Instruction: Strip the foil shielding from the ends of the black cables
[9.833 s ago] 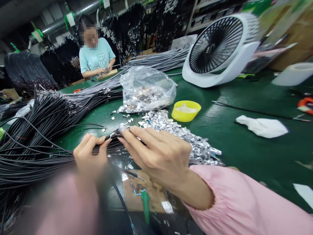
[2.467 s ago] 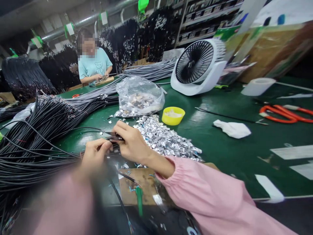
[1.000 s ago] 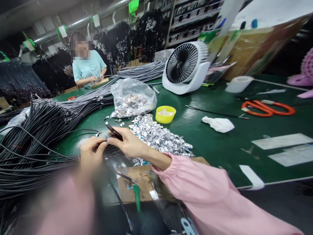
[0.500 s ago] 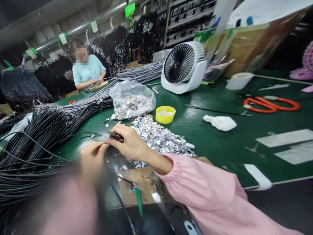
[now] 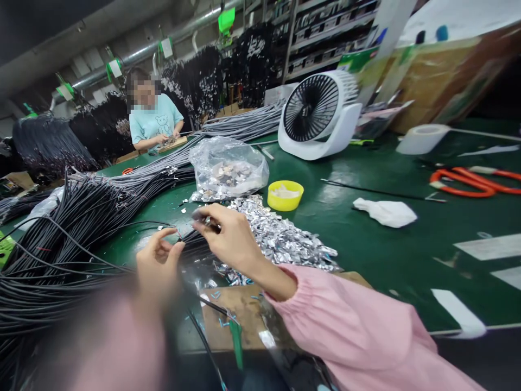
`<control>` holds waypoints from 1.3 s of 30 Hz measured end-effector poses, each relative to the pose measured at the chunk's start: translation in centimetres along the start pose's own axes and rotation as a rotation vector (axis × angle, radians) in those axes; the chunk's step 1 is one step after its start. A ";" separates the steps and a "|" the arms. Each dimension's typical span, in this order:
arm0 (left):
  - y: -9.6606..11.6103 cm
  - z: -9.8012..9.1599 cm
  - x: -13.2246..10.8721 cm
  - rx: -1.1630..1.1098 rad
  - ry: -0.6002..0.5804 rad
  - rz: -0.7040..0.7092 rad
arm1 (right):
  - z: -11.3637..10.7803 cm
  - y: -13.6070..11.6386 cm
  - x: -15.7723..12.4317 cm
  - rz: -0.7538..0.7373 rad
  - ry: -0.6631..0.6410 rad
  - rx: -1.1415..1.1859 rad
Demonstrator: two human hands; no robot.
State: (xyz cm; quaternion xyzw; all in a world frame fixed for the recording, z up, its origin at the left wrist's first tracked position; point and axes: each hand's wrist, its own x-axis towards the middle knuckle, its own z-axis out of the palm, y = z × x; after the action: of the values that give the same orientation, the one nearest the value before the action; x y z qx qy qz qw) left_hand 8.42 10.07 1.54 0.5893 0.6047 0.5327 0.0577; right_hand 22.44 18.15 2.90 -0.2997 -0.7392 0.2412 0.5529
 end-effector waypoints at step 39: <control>0.7 -0.5 -0.4 0.069 -0.116 0.210 | -0.2 -1.1 -0.5 -0.004 -0.301 0.260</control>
State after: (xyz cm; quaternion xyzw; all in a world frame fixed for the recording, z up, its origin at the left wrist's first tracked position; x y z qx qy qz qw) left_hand 8.61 9.28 2.04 0.6809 0.5532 0.4797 0.0163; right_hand 22.51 17.02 3.39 -0.1848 -0.7766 0.3758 0.4707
